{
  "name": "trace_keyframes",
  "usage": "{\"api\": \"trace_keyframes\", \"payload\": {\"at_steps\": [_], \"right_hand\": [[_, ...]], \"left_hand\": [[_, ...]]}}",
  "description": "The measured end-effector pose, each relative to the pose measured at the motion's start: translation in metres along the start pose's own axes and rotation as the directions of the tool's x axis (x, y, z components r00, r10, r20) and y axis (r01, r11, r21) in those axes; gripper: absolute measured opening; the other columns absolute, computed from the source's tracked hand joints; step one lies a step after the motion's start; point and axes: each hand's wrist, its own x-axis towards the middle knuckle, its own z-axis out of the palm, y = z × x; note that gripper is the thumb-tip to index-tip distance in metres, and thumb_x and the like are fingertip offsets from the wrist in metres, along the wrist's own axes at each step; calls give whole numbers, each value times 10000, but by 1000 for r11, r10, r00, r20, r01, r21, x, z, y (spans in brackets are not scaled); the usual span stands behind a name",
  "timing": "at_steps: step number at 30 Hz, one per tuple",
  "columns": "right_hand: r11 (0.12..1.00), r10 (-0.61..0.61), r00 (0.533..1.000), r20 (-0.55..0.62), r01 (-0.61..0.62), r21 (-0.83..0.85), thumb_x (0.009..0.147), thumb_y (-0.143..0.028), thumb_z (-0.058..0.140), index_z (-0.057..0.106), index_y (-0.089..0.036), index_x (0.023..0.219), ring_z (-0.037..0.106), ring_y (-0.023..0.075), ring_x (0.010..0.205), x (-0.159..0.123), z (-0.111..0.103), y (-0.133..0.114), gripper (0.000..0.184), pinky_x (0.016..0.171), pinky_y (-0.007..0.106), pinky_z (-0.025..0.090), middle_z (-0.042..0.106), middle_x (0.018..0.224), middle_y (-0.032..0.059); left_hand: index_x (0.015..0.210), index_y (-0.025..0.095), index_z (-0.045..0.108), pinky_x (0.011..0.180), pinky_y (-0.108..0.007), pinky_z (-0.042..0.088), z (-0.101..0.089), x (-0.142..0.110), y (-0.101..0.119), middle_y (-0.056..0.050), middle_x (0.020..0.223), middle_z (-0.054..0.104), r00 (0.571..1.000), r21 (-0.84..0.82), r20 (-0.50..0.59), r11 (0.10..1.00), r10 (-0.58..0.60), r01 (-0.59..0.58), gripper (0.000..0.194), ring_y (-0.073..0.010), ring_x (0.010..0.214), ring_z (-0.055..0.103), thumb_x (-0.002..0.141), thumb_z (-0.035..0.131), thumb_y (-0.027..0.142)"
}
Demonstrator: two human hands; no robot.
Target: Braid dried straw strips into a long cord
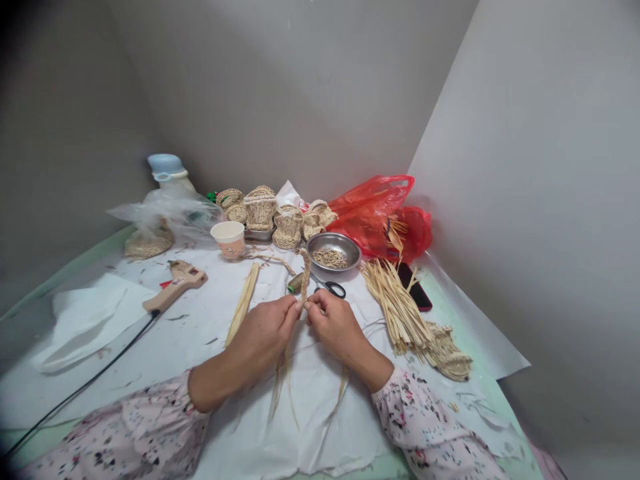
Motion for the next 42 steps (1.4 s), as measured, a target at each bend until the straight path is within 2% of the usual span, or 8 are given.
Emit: {"api": "trace_keyframes", "payload": {"at_steps": [4, 8, 16, 23, 28, 32, 39, 42], "right_hand": [[997, 4, 1000, -30, -1, 80, 827, -267, 482, 554, -198, 746, 547, 139, 607, 1, 1, 4, 128, 580, 248, 395, 604, 645, -9], [992, 8, 996, -85, 3, 125, 825, -286, 496, 562, -201, 775, 552, 149, 621, 1, 2, 5, 119, 595, 257, 406, 606, 662, -3], [959, 89, 993, -81, -64, 278, 808, -342, 524, 558, -194, 799, 472, 112, 508, 1, 6, 5, 152, 464, 225, 346, 545, 621, -26], [771, 154, 987, 49, -151, 619, 782, -375, 582, 528, -182, 801, 344, 66, 392, 0, 6, 0, 202, 409, 198, 299, 418, 473, -84], [655, 155, 980, 126, -198, 729, 760, -338, 599, 513, -173, 768, 238, 27, 361, -1, 3, -6, 187, 384, 187, 248, 500, 543, -65], [628, 184, 977, 111, -204, 751, 741, -315, 602, 501, -177, 768, 222, 19, 360, 3, -1, 0, 173, 348, 184, 134, 516, 616, -62], [621, 180, 971, 155, -235, 748, 721, -327, 633, 514, -171, 758, 199, 17, 348, 6, -4, 1, 200, 339, 199, 88, 484, 577, -75], [640, 148, 964, 222, -265, 721, 753, -324, 616, 520, -168, 778, 210, 13, 350, 3, -3, -2, 185, 345, 195, 87, 487, 588, -70]], "left_hand": [[662, 187, 528, 581, -254, 337, 1, 0, 6, -23, 623, 578, 999, -295, 40, 955, -24, 35, 312, -172, 641, 544, 879, 319, 265], [622, 200, 539, 564, -255, 348, 2, -5, 12, -7, 527, 542, 997, -445, 55, 893, -45, 65, 303, -175, 591, 541, 851, 365, 292], [599, 205, 542, 563, -265, 366, 8, -10, 17, -19, 490, 567, 990, -400, 125, 910, -61, 107, 297, -173, 518, 552, 839, 371, 244], [595, 194, 536, 571, -267, 371, 13, -8, 15, -25, 511, 598, 986, -329, 154, 938, -56, 105, 315, -166, 498, 546, 841, 339, 211], [616, 195, 576, 551, -263, 342, 15, -8, 16, -5, 433, 518, 992, -312, 120, 947, -41, 77, 307, -166, 483, 509, 836, 366, 230], [572, 193, 555, 529, -259, 293, 12, -10, 16, 0, 450, 502, 995, -304, 95, 953, 19, 11, 316, -150, 482, 463, 834, 411, 294], [712, 194, 543, 568, -241, 301, -7, -3, 4, 14, 606, 519, 970, -358, -239, 932, -34, -55, 299, -132, 583, 457, 879, 380, 381], [806, 192, 537, 636, -243, 358, -7, 6, -4, 3, 726, 565, 976, -461, -212, 885, -44, -60, 232, -145, 694, 506, 880, 383, 349]]}}
